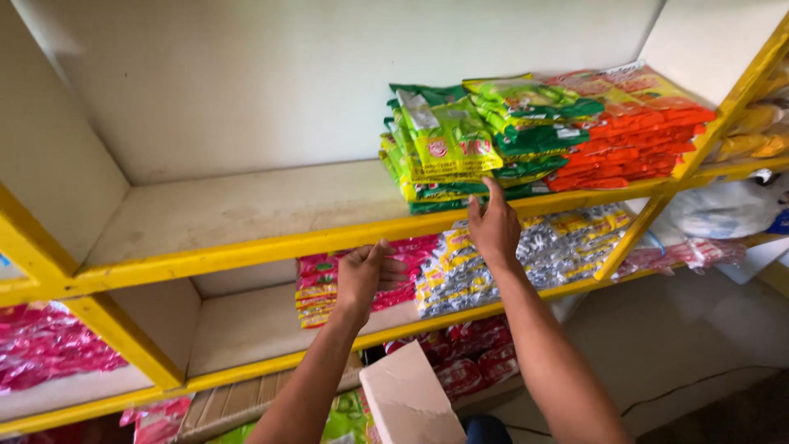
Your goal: Stocking candy packets from a cardboard box onto grocery store shelves.
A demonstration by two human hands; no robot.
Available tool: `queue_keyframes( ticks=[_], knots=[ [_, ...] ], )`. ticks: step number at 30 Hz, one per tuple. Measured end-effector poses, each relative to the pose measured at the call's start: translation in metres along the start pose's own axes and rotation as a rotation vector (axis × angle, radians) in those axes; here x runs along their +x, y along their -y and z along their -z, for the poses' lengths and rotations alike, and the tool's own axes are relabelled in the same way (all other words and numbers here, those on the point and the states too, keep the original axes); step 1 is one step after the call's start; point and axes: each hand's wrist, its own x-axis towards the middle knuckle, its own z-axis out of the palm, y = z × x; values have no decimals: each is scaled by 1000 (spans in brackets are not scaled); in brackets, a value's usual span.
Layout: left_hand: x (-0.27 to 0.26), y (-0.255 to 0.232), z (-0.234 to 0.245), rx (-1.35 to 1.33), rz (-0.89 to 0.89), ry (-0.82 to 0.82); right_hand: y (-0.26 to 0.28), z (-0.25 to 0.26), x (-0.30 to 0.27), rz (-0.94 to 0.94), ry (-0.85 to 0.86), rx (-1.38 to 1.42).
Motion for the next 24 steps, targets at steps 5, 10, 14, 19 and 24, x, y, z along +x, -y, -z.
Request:
queue_keyframes(
  ticks=[5,10,14,19,24],
  knots=[
    [-31,38,49,31,38,-77,11,-22,-64,-60,61,188],
    [-80,86,108,44,130,-196,33,-41,-147,-34,131,285],
    [-123,152,169,7,163,-269,42,-65,-216,-45,236,376],
    [-187,232,238,-34,250,-380,59,-86,-299,-142,472,371],
    [-256,302,279,-53,265,-536,44,-117,-388,-144,775,499]
  ],
)
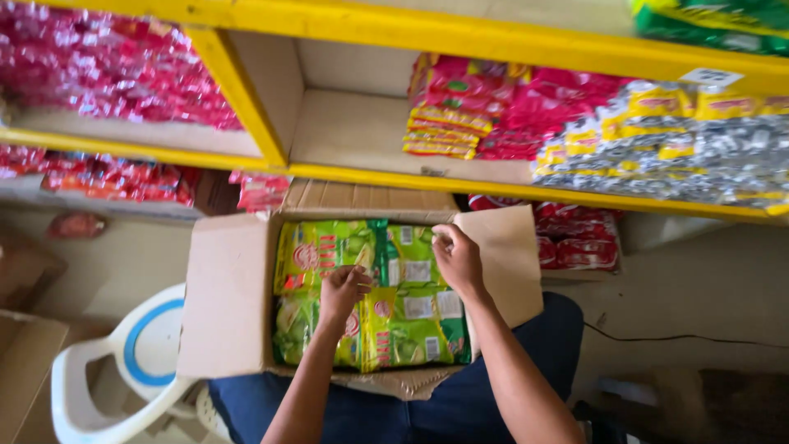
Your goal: Stocking candy packets from a cardboard box onto grocery store shelves.
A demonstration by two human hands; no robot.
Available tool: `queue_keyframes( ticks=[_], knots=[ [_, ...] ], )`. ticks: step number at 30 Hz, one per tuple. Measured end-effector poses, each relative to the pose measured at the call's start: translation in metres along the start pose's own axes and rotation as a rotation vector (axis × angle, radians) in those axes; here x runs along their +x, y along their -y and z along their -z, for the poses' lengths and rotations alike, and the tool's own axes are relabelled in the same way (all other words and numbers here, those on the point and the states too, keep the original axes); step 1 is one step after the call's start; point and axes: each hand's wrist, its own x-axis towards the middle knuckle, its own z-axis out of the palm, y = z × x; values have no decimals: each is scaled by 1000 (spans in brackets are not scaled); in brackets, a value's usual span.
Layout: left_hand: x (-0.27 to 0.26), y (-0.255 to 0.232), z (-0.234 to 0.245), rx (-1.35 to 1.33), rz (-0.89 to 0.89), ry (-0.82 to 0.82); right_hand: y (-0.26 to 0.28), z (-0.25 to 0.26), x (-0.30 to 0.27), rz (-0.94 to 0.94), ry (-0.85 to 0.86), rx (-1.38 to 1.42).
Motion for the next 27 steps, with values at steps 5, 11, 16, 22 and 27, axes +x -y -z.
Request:
queue_keyframes(
  ticks=[5,11,16,22,27],
  knots=[
    [-40,55,33,-27,-1,-104,-30,-70,-39,4,172,104],
    [-70,43,31,-209,-29,-188,-46,-142,-66,-236,238,288],
    [-72,13,31,-316,79,-145,-27,-143,-41,-484,205,145],
    [-75,8,31,-304,163,-147,-64,-146,-32,-513,374,121],
    [-78,-7,27,-363,213,-89,-43,-120,-63,-441,251,865]
  ],
)
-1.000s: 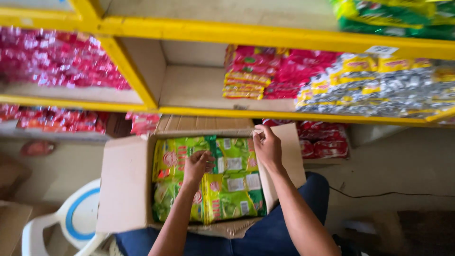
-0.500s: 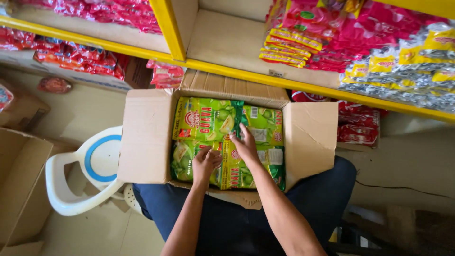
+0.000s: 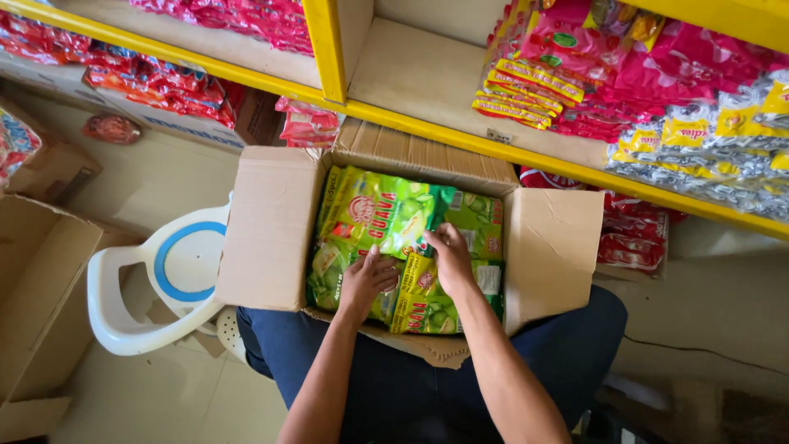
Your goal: Stocking candy packets from a cardboard box onto grocery store shelves.
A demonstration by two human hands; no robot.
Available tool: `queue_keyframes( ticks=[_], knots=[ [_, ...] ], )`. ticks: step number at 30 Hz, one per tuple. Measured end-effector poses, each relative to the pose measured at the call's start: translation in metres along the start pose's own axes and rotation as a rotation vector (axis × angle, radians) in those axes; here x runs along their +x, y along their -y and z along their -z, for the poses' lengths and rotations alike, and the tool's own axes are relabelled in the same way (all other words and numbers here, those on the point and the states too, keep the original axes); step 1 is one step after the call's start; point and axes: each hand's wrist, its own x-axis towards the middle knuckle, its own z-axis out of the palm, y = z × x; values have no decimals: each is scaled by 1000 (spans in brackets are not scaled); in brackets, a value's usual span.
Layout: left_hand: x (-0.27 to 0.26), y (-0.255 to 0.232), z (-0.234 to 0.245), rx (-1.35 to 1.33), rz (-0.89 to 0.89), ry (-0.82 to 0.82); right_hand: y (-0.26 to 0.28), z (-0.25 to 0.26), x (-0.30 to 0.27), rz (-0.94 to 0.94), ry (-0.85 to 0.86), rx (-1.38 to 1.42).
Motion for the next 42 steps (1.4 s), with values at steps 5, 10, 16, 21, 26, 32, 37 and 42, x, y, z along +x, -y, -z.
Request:
queue_keyframes(
  ticks=[5,10,16,21,26,32,37,42],
  knots=[
    [21,24,12,-306,65,180,74,-26,-71,-67,104,453],
    [-14,-20,-17,-538,-46,453,67,7,-87,-121,257,472],
    [-49,-78,-40,-459,-328,342,108,-9,-91,-100,417,417],
    [-67,-111,-56,-471,-364,401,135,-6,-90,-65,337,415],
    [-33,-59,-23,-141,-123,220,114,28,-95,-274,247,84],
    [-67,-23,-36,-71,114,64,75,42,-120,-523,92,12],
    [-114,-15,-48,-58,166,95,78,43,-129,-404,117,-27],
    [-126,-15,-57,228,-91,208,109,33,-136,-231,142,19]
  ],
)
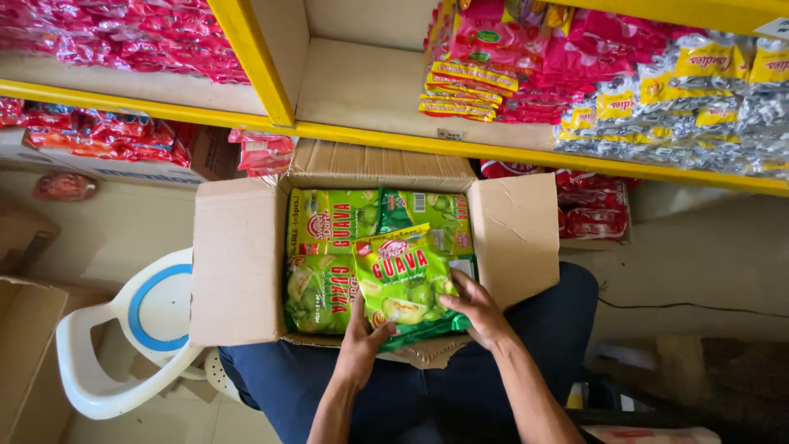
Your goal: Stocking candy packets from a cardboard box onto grocery store shelves.
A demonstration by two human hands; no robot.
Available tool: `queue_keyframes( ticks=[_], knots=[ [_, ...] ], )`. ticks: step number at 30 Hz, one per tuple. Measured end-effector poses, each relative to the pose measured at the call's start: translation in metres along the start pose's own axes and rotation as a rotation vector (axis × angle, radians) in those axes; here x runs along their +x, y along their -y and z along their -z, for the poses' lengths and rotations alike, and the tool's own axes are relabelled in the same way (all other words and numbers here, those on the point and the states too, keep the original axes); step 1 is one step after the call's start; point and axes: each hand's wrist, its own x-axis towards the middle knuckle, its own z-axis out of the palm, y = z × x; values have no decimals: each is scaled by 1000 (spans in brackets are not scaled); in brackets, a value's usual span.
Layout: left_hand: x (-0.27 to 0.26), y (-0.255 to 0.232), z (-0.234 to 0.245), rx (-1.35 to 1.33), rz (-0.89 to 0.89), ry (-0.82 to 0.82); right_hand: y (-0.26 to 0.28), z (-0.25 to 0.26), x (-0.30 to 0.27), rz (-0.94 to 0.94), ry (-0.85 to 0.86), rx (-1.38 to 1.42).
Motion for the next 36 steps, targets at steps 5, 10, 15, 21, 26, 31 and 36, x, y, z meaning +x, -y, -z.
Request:
queue_keyframes(
  ticks=[5,10,15,21,26,31,36],
  knots=[
    [18,-7,-12,188,-238,98,43,-4,-19,196,34,-87],
    [25,-50,-46,294,-342,237,82,2,-37,345,25,-242],
    [31,-96,-91,323,-309,324,124,6,-48,459,-48,-310],
    [53,-124,-136,400,-461,446,168,30,-48,609,-144,-148],
    [59,-158,-184,434,-608,527,221,39,-54,816,-139,-114],
    [66,-192,-233,473,-687,607,280,49,-62,921,-294,-118],
    [87,-229,-289,569,-864,650,348,43,-71,1082,-371,-115]
  ],
)
